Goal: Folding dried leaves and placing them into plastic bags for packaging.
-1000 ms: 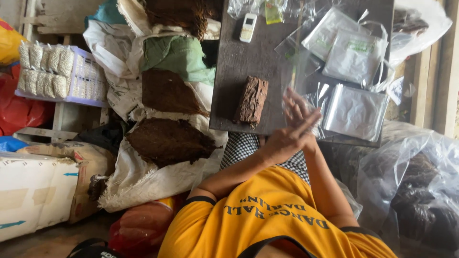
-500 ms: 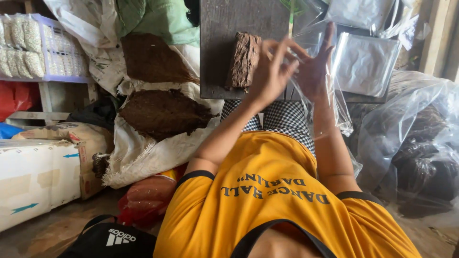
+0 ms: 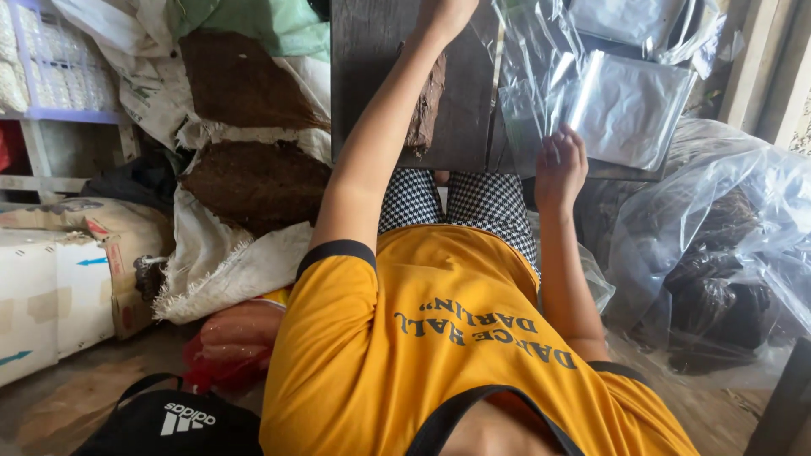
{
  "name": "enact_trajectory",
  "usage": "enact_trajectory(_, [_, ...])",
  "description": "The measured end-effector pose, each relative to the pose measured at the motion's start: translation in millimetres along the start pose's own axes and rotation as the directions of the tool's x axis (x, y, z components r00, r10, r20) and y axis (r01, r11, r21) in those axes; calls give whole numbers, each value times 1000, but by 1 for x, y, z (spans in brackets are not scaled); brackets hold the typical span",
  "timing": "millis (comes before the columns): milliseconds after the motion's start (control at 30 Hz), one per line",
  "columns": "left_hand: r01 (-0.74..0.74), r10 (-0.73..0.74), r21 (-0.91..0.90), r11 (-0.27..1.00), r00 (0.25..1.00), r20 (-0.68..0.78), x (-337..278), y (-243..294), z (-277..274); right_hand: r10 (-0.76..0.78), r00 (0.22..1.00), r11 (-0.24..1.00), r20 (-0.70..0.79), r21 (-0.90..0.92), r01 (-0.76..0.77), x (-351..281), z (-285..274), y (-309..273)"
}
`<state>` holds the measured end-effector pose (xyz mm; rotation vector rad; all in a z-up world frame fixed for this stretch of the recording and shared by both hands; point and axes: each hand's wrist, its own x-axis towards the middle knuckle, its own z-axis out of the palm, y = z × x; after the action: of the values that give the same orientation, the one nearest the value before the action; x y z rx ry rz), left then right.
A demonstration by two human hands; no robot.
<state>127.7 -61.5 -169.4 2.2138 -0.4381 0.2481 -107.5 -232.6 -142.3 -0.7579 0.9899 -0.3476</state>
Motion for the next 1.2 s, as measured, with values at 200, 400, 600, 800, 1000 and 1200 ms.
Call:
enact_trajectory(200, [19, -20, -20, 1000, 999, -46, -30, -24, -38, -12, 892, 975, 452, -194, 111, -34, 15, 34])
enact_trajectory(400, [272, -271, 77, 959, 962, -19, -165, -82, -19, 257, 799, 943, 543, -321, -85, 8, 70, 98])
enact_trajectory(600, [335, -351, -132, 933, 929, -119, -160, -28, -36, 212, 756, 975, 619, -189, -119, -11, 110, 107])
enact_trajectory(800, [-97, 98, 117, 988, 995, -2, -164, 23, -17, 249, 738, 781, 627, 320, -536, 8, 101, 94])
enact_trajectory(1000, [-299, 299, 237, 925, 954, 35, -181, 64, -43, 215, 597, 801, 773, 210, -560, 6, 83, 67])
enact_trajectory(1200, [-49, 41, -181, 982, 998, -48, -175, 73, -60, 187, 563, 853, 805, 151, -499, 35, 55, 97])
